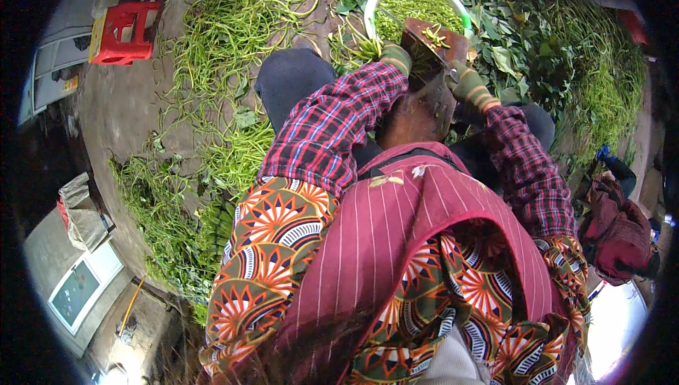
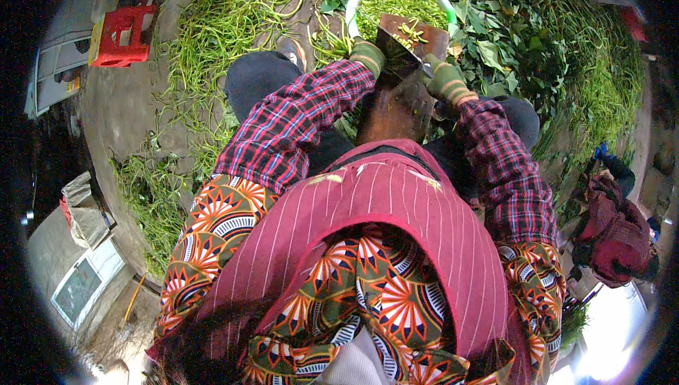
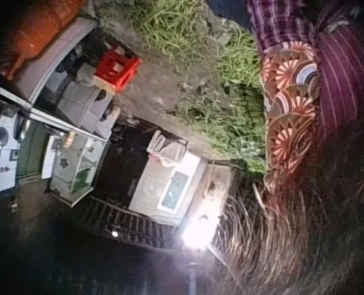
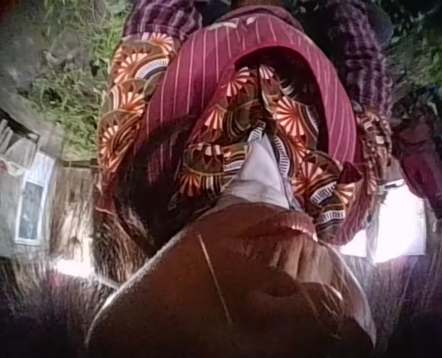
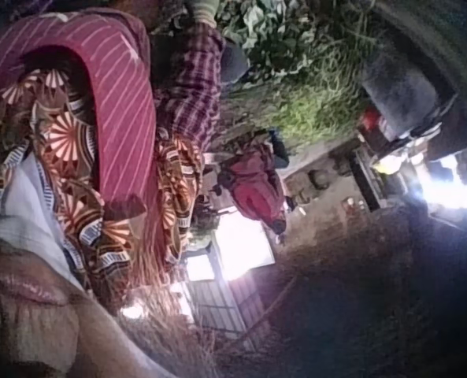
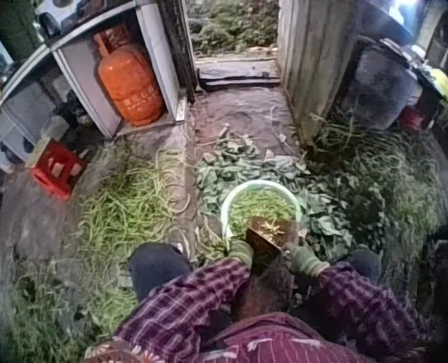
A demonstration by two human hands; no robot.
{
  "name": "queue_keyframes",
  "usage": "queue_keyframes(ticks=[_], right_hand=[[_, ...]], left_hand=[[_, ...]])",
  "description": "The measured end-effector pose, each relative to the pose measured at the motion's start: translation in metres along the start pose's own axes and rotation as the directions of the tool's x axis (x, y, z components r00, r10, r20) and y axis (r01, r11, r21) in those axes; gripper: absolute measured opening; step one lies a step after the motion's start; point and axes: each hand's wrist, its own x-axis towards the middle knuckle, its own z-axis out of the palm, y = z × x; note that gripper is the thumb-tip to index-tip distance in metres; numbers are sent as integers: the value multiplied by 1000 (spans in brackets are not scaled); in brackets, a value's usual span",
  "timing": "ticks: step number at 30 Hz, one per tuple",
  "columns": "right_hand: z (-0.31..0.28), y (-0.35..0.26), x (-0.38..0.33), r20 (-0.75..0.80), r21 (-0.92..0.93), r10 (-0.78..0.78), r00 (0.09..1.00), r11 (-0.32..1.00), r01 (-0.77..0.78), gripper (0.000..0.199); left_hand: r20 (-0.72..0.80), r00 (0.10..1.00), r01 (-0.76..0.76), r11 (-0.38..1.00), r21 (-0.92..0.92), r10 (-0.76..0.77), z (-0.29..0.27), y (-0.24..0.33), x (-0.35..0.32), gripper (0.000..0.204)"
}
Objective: The person sits on the ground and uses a knife to chop long green vegetables into small pieces on a wooden block. The chopped pieces are collected in a white bowl placed nearby.
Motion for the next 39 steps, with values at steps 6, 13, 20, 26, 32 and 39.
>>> queue_keyframes(ticks=[6,13,20,26,32,39], right_hand=[[-7,-23,0,58,-77,83,995,994,-79,33],[-20,-32,2,99,-132,166,981,979,-152,39],[-28,8,19,35,-27,120,992,993,-119,38],[-41,-28,-13,-112,50,3,994,999,3,32],[-51,-61,-35,-17,-44,39,999,998,-40,30],[-45,-56,-24,32,-157,25,999,987,-19,31]], left_hand=[[23,993,115,992,-53,-114,-21,-9,-12,19],[124,921,-327,907,-266,369,-25,-17,19,17],[4,994,-111,985,-129,112,-32,10,11,18],[-388,921,-191,863,-467,-6,-54,-9,-7,20],[-413,910,-254,838,-483,38,-38,-6,7,20],[3,997,-70,978,-194,72,-42,2,-11,21]])
